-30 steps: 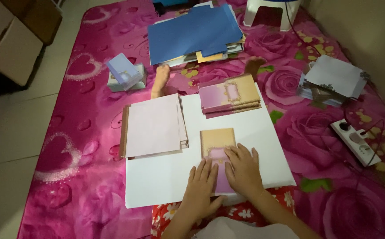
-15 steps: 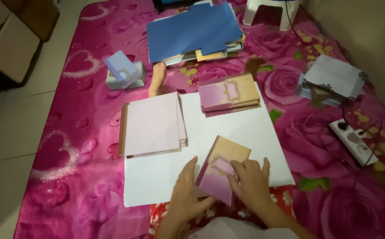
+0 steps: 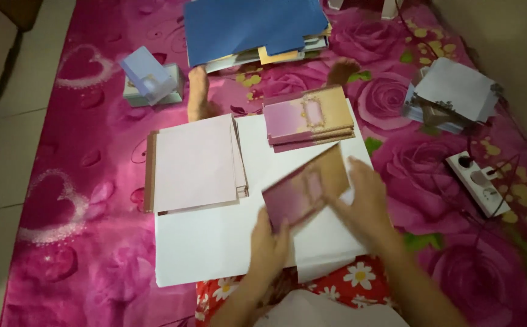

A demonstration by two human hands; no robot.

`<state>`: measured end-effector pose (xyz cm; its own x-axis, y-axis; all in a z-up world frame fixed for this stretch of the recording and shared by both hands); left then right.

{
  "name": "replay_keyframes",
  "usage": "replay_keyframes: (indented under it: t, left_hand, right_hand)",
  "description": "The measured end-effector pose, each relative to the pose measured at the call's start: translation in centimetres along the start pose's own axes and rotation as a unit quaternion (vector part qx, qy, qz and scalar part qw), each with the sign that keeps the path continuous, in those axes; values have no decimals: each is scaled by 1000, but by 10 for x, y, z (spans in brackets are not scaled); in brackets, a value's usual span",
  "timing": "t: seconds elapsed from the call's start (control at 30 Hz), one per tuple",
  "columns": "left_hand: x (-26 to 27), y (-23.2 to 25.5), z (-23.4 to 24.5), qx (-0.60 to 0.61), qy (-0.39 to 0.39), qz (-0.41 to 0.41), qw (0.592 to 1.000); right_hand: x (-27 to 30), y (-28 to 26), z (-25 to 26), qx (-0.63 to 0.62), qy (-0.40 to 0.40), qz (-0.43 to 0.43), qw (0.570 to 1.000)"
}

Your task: The person sits on a bed with a white board on their lap and repeatedly presses and smooths a small stack of paper notebooks with both hands. They occasionally lift and reposition a larger notebook stack and reach toward a small box of papers beside them.

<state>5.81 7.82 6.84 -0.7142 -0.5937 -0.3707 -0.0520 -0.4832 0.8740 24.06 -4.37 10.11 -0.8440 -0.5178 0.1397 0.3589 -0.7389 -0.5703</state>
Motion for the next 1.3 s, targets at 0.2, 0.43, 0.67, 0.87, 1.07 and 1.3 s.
replay_keyframes:
  t: [0.2,0.43,0.67,0.87,1.07,1.3]
  left_hand:
    - [-92,-28,-5,20,58,19,998]
    - [-185,-68,-40,-77,71,-51,993]
    - [-190,-79,-42,-297,44,20,954]
    - [-183,-79,-41,-288,97,-59,951]
    - [-147,-19,-4,-369,137,-218,893]
    - [-53,-73,181,-467,274,113,833]
  right_hand:
    - [-63,23,9,-338,76,-18,938]
    - [-162,39,2,-283,190,58,938]
    - [-166,36,-5,-3,358,108,927]
    - [-155,27,1,-2,365,102,925]
    - [-115,-5,15,-11,388,152,909]
    - [-49,-69,-31,-104,302,304,898]
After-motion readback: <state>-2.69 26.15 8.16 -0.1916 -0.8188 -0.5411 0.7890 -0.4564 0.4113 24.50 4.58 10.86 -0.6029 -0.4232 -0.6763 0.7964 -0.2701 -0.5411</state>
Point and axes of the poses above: each hand's wrist, its own x-axis away from the middle knuckle, its own z-axis out of the back of the hand, y = z × x, the point moved 10 cm from there along -x, towards the middle knuckle, and after that the axes turned 11 degrees about -z, right-handed, at the moved point
